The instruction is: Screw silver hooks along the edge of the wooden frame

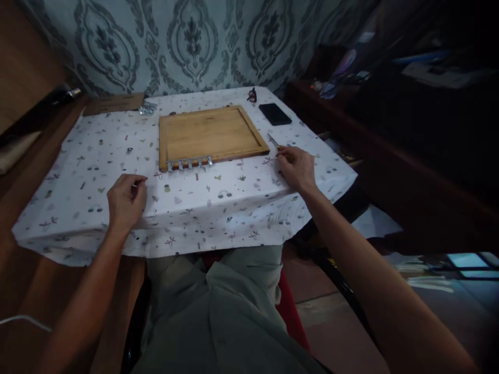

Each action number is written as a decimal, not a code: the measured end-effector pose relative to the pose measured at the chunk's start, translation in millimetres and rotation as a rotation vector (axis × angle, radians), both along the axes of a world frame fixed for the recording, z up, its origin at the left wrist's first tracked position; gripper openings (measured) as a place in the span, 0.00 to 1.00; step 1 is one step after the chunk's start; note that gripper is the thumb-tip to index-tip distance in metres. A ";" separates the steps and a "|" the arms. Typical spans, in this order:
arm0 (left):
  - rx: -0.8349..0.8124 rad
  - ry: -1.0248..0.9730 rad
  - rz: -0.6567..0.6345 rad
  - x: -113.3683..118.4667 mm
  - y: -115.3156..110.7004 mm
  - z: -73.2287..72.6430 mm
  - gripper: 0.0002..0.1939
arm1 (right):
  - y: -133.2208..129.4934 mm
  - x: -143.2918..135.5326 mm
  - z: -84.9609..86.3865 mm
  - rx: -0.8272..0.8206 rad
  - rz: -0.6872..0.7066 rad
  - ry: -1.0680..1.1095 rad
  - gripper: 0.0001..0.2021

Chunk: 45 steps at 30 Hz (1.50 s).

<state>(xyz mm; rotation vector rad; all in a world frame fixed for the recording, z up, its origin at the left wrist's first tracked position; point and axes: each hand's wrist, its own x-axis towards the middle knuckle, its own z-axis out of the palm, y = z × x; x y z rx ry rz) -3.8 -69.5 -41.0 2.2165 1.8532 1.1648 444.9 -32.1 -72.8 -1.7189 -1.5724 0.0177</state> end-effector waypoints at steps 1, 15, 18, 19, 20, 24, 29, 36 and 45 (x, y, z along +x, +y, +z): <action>0.007 0.004 0.007 0.1 -0.2 -0.3 0.15 | 0.6 0.3 -0.6 -0.007 0.001 -0.003 0.07; 0.133 0.135 -0.084 -4.5 -8.6 13.1 0.14 | -0.1 -0.5 3.5 0.075 0.040 -0.140 0.19; 0.239 0.162 -0.119 17.8 -19.5 30.1 0.16 | -5.7 -12.3 12.9 0.173 0.038 -0.213 0.19; 0.279 0.169 -0.150 36.2 -26.9 35.9 0.17 | -6.7 -21.5 17.7 0.202 0.045 -0.241 0.18; 0.311 0.184 -0.211 60.9 -37.2 41.0 0.17 | -6.7 -34.2 23.4 0.223 0.065 -0.272 0.19; 0.490 0.284 -0.725 193.6 -97.5 52.4 0.20 | 0.3 -112.7 54.4 0.249 0.228 -0.416 0.19; 0.464 0.518 -1.218 237.0 -87.6 70.8 0.23 | -14.7 -177.1 90.7 0.217 0.641 -0.598 0.29; 0.033 0.227 -0.181 0.5 69.5 99.0 0.18 | -68.4 -86.3 87.1 0.299 0.658 -0.451 0.28; -0.299 -0.053 0.156 -53.5 216.5 44.0 0.20 | -21.6 -5.8 38.6 0.169 0.086 -0.145 0.19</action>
